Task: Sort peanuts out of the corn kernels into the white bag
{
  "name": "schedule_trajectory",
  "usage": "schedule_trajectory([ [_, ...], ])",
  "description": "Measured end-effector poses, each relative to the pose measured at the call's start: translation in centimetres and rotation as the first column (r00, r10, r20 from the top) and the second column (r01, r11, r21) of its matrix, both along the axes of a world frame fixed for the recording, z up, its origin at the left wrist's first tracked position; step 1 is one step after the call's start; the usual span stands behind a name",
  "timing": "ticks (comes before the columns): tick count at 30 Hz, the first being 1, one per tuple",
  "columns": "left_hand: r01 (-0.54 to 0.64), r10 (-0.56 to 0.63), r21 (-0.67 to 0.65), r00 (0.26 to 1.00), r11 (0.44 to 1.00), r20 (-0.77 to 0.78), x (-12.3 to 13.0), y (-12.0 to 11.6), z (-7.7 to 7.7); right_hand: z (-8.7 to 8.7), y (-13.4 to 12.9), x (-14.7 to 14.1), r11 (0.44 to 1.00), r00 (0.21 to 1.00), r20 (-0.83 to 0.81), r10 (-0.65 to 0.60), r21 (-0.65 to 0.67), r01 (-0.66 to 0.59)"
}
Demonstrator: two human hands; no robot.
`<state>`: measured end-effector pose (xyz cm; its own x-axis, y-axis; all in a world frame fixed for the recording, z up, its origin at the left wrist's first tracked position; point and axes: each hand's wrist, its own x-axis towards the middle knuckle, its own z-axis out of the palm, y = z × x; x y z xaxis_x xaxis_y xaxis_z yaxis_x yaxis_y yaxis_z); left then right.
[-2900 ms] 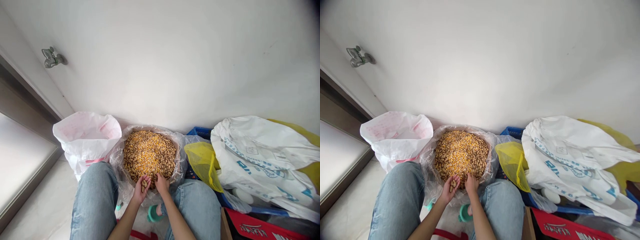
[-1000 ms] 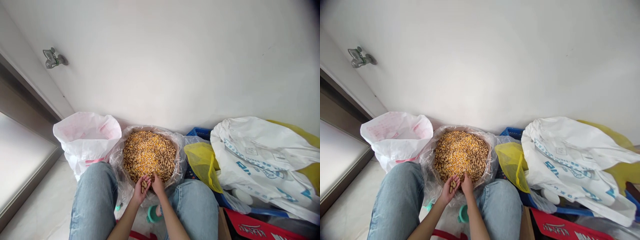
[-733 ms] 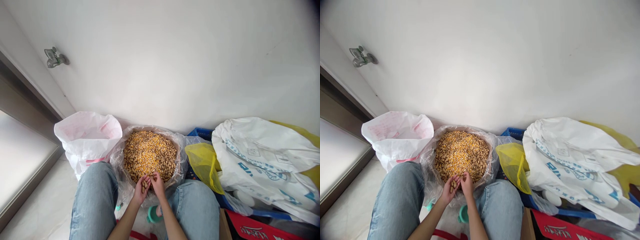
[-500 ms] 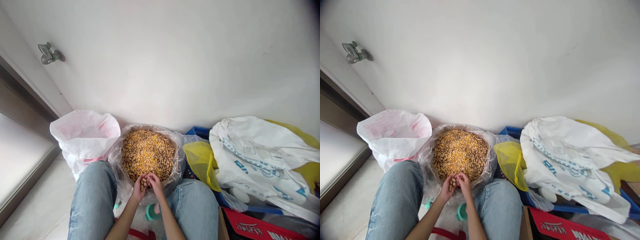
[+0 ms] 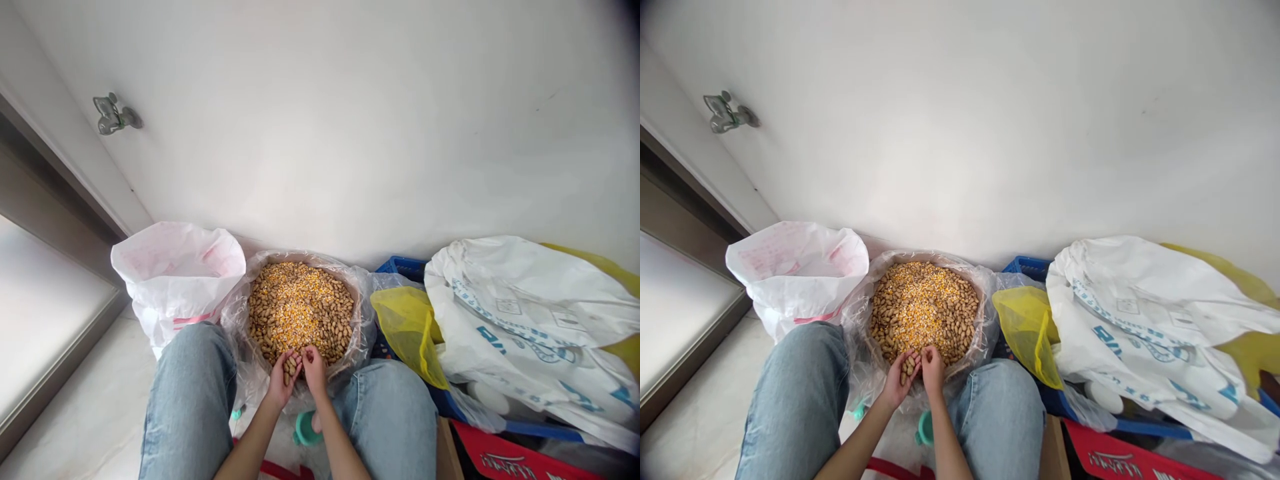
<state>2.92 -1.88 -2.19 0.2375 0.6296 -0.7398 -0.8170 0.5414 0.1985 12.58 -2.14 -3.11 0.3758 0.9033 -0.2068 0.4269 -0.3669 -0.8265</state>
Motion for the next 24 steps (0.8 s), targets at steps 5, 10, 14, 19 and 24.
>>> schedule_trajectory([
  [5, -0.039, 0.039, 0.001, 0.999, 0.999, -0.031, 0.3, 0.1, -0.4, 1.9, -0.6, 0.0, 0.988, 0.956, -0.257, 0.142, 0.088, -0.123],
  [10, 0.008, -0.008, 0.006, 1.0, 1.0, -0.007, 0.2, 0.1, -0.1, 2.5, -0.2, 1.6, 0.988, 0.971, 0.182, 0.154, -0.043, -0.149],
  [14, 0.043, -0.043, 0.006, 0.999, 0.999, 0.014, -0.1, 0.1, 0.3, 2.0, 0.7, 4.0, 0.915, 0.74, 0.58, 0.342, -0.386, -0.12],
  [19, 0.043, -0.043, -0.002, 0.999, 0.999, 0.033, -0.2, 0.0, 0.5, 1.1, 1.0, 4.5, 0.821, 0.585, 0.627, 0.514, -0.556, -0.126],
  [24, 0.04, -0.039, -0.019, 0.999, 0.999, 0.036, -0.2, 0.0, 0.5, 1.0, 0.6, 3.7, 0.832, 0.556, 0.661, 0.504, -0.543, -0.109],
])
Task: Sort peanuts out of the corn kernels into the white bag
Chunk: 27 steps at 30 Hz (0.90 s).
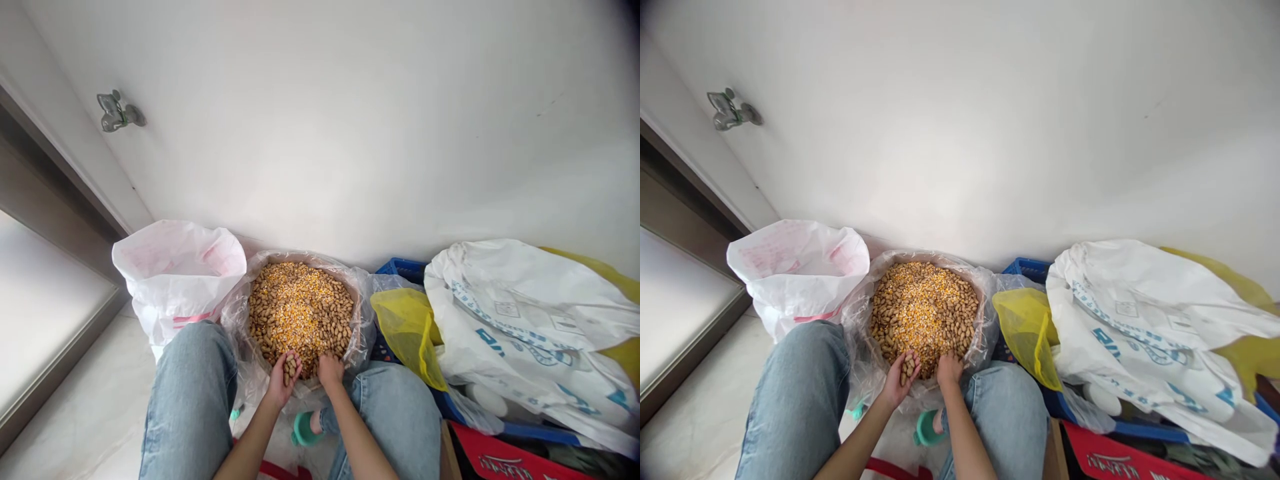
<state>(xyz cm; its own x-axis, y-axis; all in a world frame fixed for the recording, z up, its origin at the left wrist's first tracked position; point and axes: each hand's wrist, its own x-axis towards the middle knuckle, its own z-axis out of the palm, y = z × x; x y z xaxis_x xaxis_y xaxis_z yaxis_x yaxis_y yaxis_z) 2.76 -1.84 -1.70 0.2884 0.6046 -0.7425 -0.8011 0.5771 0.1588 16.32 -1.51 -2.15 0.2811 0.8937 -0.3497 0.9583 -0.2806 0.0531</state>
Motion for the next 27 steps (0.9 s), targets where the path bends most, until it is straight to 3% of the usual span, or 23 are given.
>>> schedule_trajectory([
  [9, 0.007, -0.007, 0.012, 1.0, 1.0, -0.008, -0.1, 0.0, -0.3, 1.2, 0.0, -0.3, 0.998, 0.999, -0.038, -0.027, 0.056, 0.029],
  [12, -0.013, 0.013, 0.031, 1.0, 0.999, -0.004, 0.1, 0.0, -0.4, 2.4, 0.4, -0.3, 0.985, 0.973, -0.203, -0.112, 0.109, 0.137],
  [14, -0.023, 0.023, 0.036, 1.0, 0.999, -0.009, 0.2, 0.1, -0.5, 3.2, 0.8, -0.5, 0.971, 0.874, -0.474, -0.111, 0.137, 0.197],
  [16, -0.032, 0.033, 0.028, 0.999, 0.999, -0.029, 0.3, 0.1, -0.6, 3.5, 1.2, -0.7, 0.977, 0.679, -0.734, -0.02, 0.131, 0.17],
  [18, -0.024, 0.024, 0.017, 0.999, 1.0, -0.043, 0.3, 0.1, -0.7, 3.4, 1.5, -0.6, 0.982, 0.506, -0.861, 0.049, 0.135, 0.134],
  [19, -0.012, 0.013, 0.017, 0.999, 1.0, -0.041, 0.3, 0.1, -0.7, 3.2, 1.6, -0.5, 0.978, 0.483, -0.874, 0.054, 0.143, 0.149],
  [20, 0.003, -0.002, 0.018, 0.999, 1.0, -0.036, 0.2, 0.0, -0.6, 2.9, 1.7, -0.2, 0.97, 0.513, -0.857, 0.038, 0.155, 0.186],
  [23, 0.049, -0.048, 0.022, 0.999, 0.999, -0.018, -0.1, 0.0, -0.3, 1.9, 1.4, 0.8, 0.941, 0.785, -0.605, -0.136, 0.169, 0.293],
  [25, 0.057, -0.057, 0.02, 0.998, 0.998, -0.019, -0.2, 0.0, 0.0, 1.2, 0.9, 1.3, 0.958, 0.92, -0.339, -0.197, 0.134, 0.254],
  [27, 0.05, -0.05, 0.017, 0.999, 0.999, -0.022, -0.2, 0.0, 0.2, 0.6, 0.5, 1.3, 0.985, 0.98, -0.137, -0.144, 0.08, 0.156],
])
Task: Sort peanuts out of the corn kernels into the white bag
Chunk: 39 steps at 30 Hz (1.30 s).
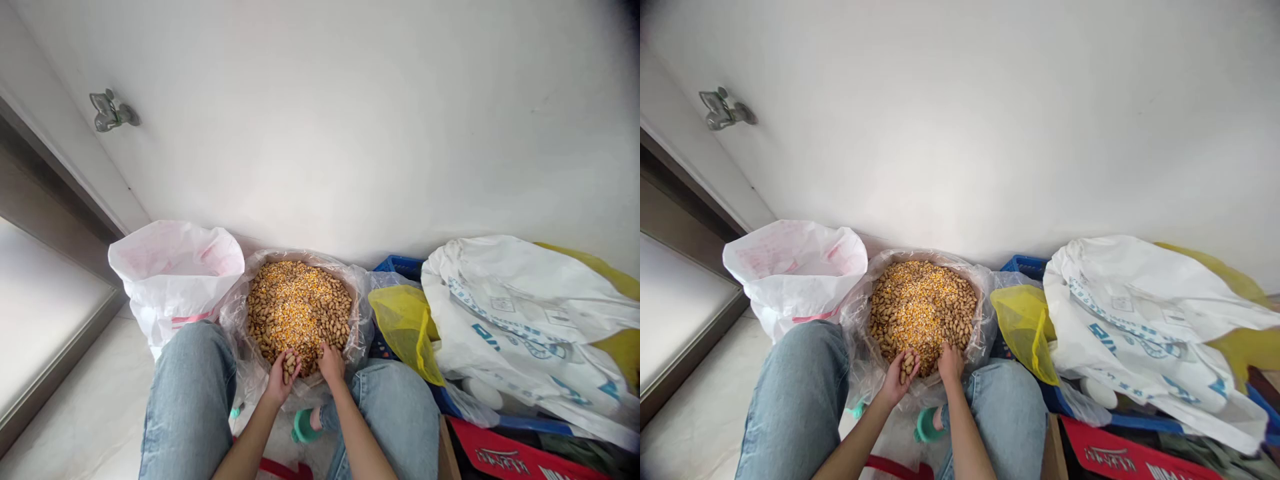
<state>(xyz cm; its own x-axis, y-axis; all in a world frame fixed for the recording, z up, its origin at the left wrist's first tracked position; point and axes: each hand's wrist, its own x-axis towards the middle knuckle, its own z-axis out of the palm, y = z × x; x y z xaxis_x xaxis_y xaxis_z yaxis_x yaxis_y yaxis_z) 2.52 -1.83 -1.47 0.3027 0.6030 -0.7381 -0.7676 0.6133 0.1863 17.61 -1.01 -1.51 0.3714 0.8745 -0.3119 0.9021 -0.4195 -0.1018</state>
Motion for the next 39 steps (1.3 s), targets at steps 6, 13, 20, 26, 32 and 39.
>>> schedule_trajectory([
  [6, -0.017, 0.016, 0.016, 1.0, 1.0, 0.018, 0.1, -0.2, -0.7, -0.8, 0.0, -1.1, 0.995, 0.99, 0.132, 0.05, -0.089, -0.038],
  [13, -0.026, 0.025, 0.027, 0.999, 0.999, 0.025, 0.1, -0.2, -1.1, 0.5, 0.5, -1.0, 0.996, 0.998, 0.057, -0.013, -0.085, 0.018],
  [20, -0.056, 0.056, 0.009, 0.998, 0.998, -0.005, 0.4, 0.0, -1.2, 3.5, 1.0, -1.8, 0.983, 0.613, -0.768, 0.185, 0.148, -0.111],
  [26, 0.014, -0.014, 0.009, 1.0, 1.0, 0.015, 0.1, 0.0, -0.9, 2.0, 1.1, -1.0, 0.997, 0.917, -0.398, 0.034, 0.074, -0.005],
  [32, 0.007, -0.007, -0.012, 1.0, 1.0, 0.027, -0.1, 0.0, 0.5, -0.2, -0.3, -1.7, 0.992, 0.995, -0.042, 0.088, -0.082, -0.091],
  [39, -0.006, 0.006, -0.001, 1.0, 1.0, 0.028, 0.1, 0.0, -0.1, -0.3, -0.6, -2.3, 0.982, 0.984, 0.046, 0.171, -0.091, -0.166],
])
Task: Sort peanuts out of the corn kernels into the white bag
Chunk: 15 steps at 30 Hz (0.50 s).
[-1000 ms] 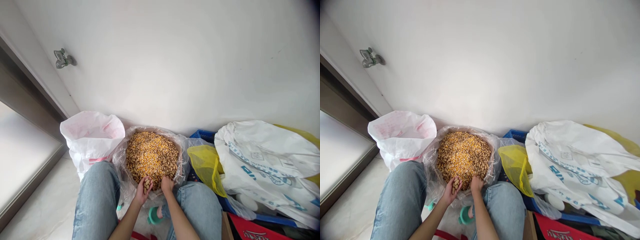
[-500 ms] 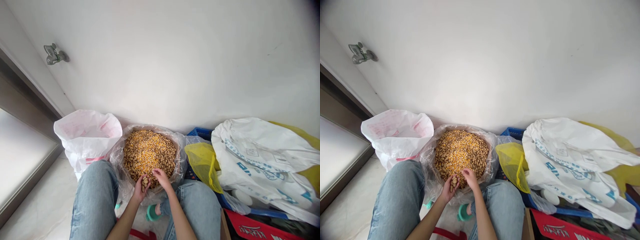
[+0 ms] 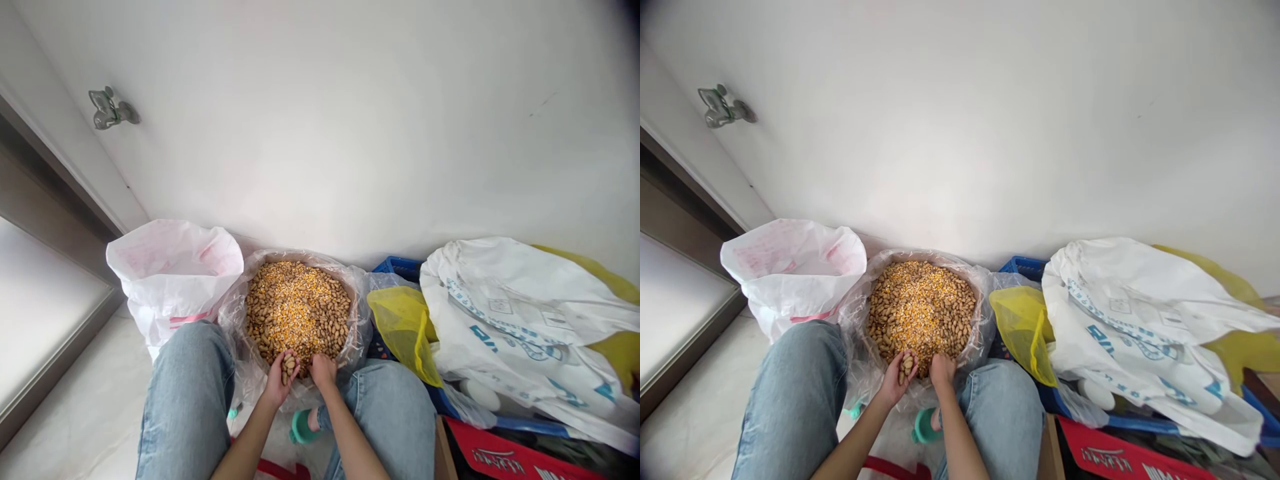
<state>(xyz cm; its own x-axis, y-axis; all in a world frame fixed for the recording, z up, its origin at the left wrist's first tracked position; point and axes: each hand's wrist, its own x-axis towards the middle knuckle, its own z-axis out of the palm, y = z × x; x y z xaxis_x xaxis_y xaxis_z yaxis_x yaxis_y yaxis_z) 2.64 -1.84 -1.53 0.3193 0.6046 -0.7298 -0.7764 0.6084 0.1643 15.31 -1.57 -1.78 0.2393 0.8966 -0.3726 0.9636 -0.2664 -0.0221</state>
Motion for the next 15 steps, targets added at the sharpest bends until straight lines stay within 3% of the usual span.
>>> schedule_trajectory([
  [9, -0.014, 0.014, -0.004, 1.0, 1.0, 0.008, 0.0, 0.0, 0.2, 0.4, -0.5, -0.5, 0.999, 1.0, -0.015, 0.023, 0.034, -0.022],
  [15, -0.012, 0.012, -0.018, 1.0, 1.0, -0.027, 0.0, 0.0, 0.0, 1.2, 0.1, -0.1, 0.997, 0.996, -0.059, -0.062, 0.033, 0.064],
])
